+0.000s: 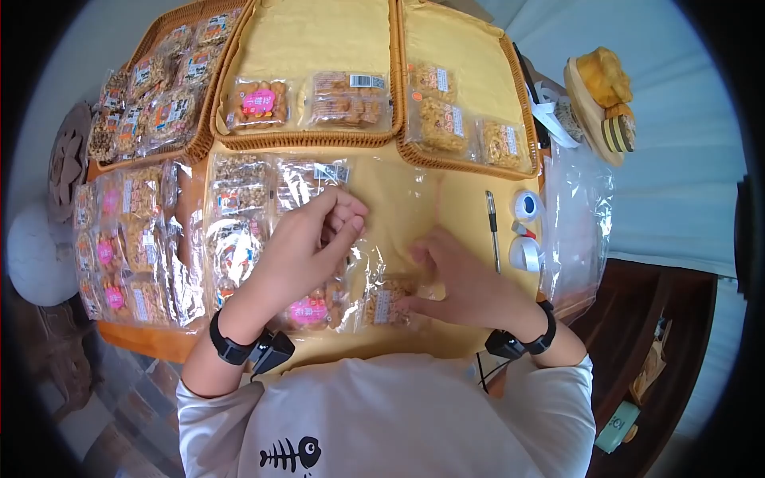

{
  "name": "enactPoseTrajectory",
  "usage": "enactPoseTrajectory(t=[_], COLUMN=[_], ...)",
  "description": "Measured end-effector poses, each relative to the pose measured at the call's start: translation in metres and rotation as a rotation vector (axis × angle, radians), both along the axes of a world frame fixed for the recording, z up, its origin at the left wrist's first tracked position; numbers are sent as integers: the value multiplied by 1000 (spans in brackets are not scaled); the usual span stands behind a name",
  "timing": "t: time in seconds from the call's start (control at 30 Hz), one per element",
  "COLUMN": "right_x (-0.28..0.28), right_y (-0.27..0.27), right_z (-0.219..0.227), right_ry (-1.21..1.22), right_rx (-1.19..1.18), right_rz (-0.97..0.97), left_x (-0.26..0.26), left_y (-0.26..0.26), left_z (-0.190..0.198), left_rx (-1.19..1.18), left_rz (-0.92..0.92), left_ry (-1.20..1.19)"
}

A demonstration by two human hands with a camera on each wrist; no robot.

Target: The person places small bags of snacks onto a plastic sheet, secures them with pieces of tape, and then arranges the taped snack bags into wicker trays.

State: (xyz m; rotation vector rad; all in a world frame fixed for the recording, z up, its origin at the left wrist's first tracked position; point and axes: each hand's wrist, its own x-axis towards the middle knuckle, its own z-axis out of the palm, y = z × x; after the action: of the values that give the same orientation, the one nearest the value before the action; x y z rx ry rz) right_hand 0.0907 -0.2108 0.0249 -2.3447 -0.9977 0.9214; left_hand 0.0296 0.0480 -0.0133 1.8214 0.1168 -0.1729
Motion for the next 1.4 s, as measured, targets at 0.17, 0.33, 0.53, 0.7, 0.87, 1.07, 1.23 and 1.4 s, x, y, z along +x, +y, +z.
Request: enactPoseTrajectory(t=[0.17,0.33,0.53,0.7,0.87,1.07,1.23,1.4], right_x=[-5,3,26,14,-9,-16,12,88], right_y=[-1,0,-16,3,6,16,4,-18], right_z=[-21,-26,-33,-7,-10,2,38,97], right_ry=[293,564,827,262,-105,-1,143,-310], right_rx=[270,510,382,109,72,-33,43,181], right_rz=[-474,-744,-606,-94,114,57,-233,-308], left_x=[0,0,-2,-1,0,0,0,-1], left_y=[-1,-1,2,2,1,2,3,-1], left_z=[4,0,-1,1,-1,2,2,0], left_rx=[-48,-37,-30,-9,-4,-5,-8,-50], left_rz=[24,21,-14,-19,-15,-25,-27,22], left_ry=[29,-4,1,7,29,44,44,6])
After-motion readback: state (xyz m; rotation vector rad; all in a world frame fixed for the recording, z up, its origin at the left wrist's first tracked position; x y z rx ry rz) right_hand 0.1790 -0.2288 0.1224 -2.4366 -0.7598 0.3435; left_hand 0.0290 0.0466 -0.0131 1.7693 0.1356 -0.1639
